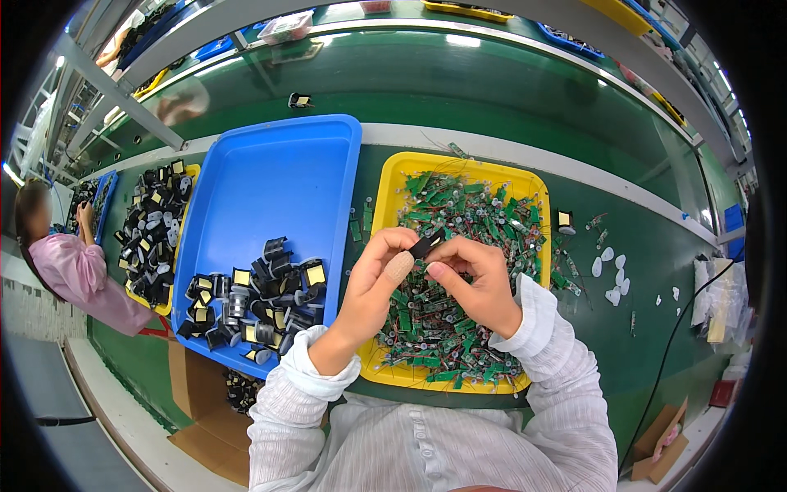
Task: The person repeatedly picks small black plastic housings from a blue tray and green circuit boards from a yellow tray, inserts the boards into the housings, and places the assembled units back into the blue tray. The process is continuous and repetitive throughout the clip.
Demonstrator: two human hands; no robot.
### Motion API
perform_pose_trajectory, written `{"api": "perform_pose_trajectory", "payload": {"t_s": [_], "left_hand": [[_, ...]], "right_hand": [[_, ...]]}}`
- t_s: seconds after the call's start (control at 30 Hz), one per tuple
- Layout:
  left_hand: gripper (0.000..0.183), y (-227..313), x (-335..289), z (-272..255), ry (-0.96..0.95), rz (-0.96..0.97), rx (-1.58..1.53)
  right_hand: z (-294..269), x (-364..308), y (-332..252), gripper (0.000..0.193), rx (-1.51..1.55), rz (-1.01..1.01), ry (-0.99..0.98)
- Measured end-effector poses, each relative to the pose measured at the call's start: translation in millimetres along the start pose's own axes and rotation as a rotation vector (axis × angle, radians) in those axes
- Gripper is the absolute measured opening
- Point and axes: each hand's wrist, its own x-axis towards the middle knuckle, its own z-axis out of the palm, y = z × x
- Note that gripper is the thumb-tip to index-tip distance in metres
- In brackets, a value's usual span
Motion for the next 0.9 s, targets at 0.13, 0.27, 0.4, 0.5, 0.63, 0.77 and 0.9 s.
{"api": "perform_pose_trajectory", "payload": {"t_s": [0.13,0.27,0.4,0.5,0.63,0.77,0.9], "left_hand": [[0.016,-2,1,0,0.025,0.104,0.067],[0.019,-1,2,-5,0.044,0.08,0.193],[0.029,8,1,0,0.047,0.047,0.18],[0.038,6,3,-9,0.057,0.069,0.236],[0.038,13,6,-15,0.041,0.037,0.139],[0.041,17,2,-15,-0.006,-0.163,0.05],[0.041,15,2,-5,-0.013,-0.142,0.003]], "right_hand": [[2,0,-4,0.011,-0.025,-0.021,-0.005],[0,1,-4,0.015,0.092,0.123,-0.023],[-3,2,3,0.018,0.314,0.201,-0.039],[-4,1,3,0.019,0.343,0.183,-0.057],[-9,1,0,0.018,0.286,0.092,-0.07],[-9,1,2,0.014,0.464,0.168,-0.031],[-7,3,-2,0.013,0.519,0.219,-0.006]]}}
